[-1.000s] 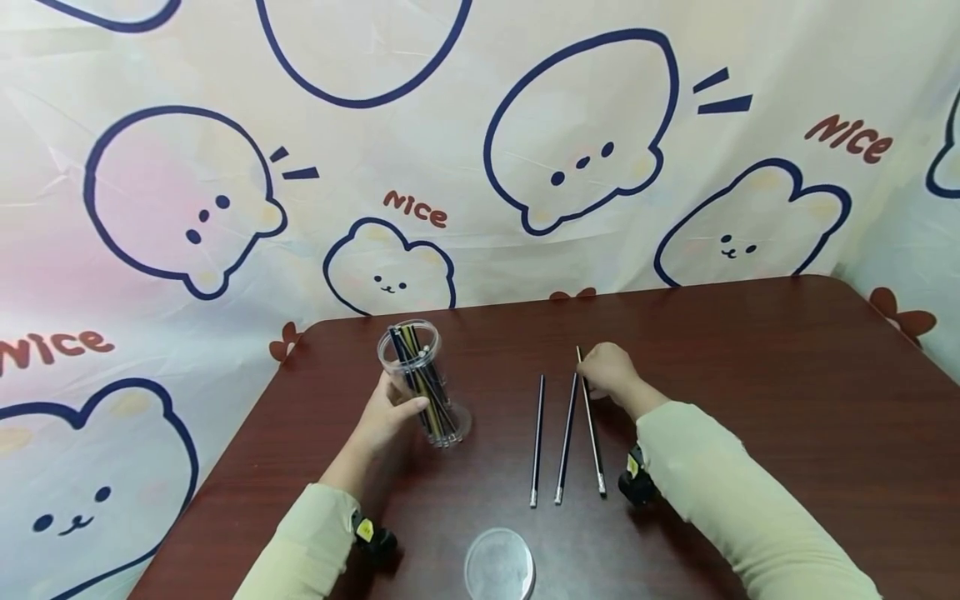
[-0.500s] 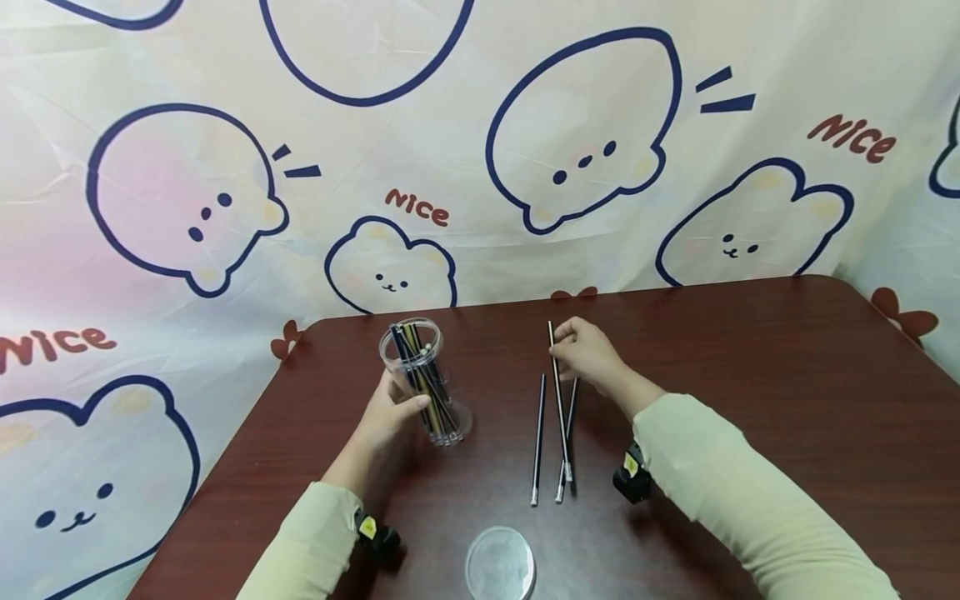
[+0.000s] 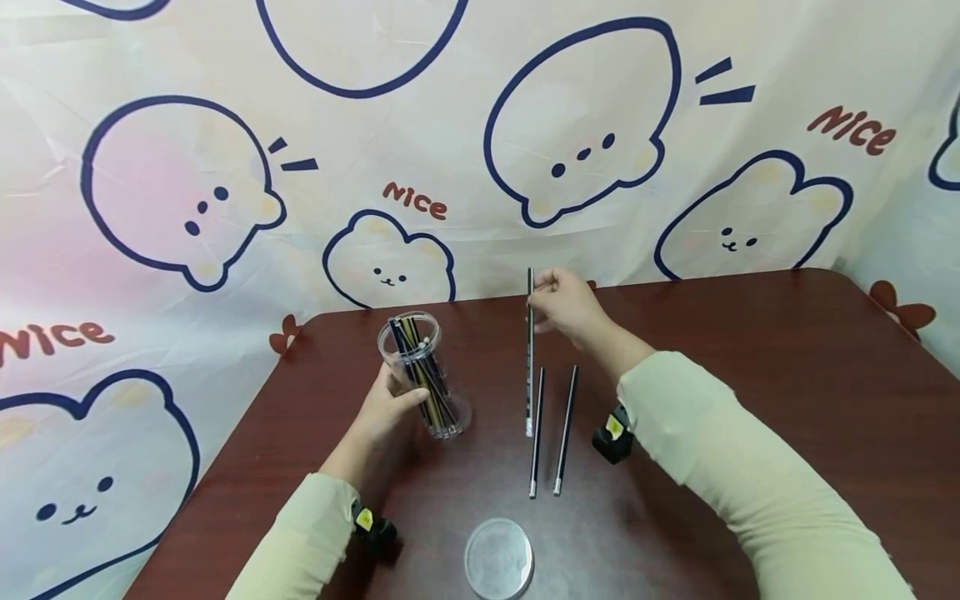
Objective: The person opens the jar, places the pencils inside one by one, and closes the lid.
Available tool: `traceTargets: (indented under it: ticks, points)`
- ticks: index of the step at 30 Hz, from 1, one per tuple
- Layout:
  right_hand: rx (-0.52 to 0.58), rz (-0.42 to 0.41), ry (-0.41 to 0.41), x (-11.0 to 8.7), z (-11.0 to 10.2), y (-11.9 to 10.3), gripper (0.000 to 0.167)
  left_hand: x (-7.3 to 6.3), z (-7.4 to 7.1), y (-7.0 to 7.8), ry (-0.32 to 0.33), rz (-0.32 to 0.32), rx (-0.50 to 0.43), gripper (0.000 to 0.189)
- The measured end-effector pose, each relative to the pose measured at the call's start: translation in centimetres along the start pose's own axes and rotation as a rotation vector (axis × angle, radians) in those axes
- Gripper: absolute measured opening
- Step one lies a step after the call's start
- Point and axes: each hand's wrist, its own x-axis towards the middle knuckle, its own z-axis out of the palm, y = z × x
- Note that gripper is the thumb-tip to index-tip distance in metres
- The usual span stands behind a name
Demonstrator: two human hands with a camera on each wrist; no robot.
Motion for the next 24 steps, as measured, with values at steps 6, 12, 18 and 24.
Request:
traceTargets:
  ticks: [6,12,18,24]
  points:
    - [0.044,-0.036,0.037,0.9,1.5,-3.3,0.022,0.0,-0.2,0.0,-0.009,0.020,-0.006,0.062]
    - [0.088,-0.084,0.078,1.6,2.9,-6.1,0.015,0.2,-0.2,-0.1,-0.004,-0.008,0.004,0.061]
    - [0.179,-0.128,0.132,1.9,3.7,-9.0,0.013,1.3,-0.8,-2.2,-0.001,-0.006,0.013,0.060]
    - [0.239,-0.166,0.209,2.3,4.6,-10.5,0.011,1.1,-0.8,-2.5,0.001,0.021,0.003,0.060]
